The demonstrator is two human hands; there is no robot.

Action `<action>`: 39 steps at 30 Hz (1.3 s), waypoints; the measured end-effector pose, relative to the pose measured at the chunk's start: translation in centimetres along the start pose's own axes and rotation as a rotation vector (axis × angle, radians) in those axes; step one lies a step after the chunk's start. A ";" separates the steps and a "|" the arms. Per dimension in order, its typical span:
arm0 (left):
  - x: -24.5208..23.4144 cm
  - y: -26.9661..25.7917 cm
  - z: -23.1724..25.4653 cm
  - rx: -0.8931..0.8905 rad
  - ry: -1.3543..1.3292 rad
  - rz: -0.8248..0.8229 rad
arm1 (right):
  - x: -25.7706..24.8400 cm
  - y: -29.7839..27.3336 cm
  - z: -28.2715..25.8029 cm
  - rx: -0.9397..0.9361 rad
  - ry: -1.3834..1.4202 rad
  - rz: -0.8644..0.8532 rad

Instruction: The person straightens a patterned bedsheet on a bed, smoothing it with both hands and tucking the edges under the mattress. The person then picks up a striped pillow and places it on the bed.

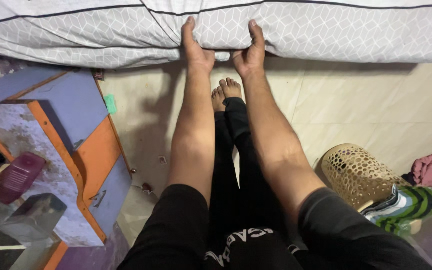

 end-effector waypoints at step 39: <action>-11.4 -4.1 10.3 0.197 0.301 0.406 | -4.3 -7.9 6.5 -0.008 -0.231 0.249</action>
Point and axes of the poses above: each hand's wrist, its own y-axis towards the middle knuckle, its own x-axis out of the palm, z = x × y, the point moved 4 cm from there along y, towards the middle knuckle, and after that the axes turned 4 degrees about z, right-handed, at the moved point
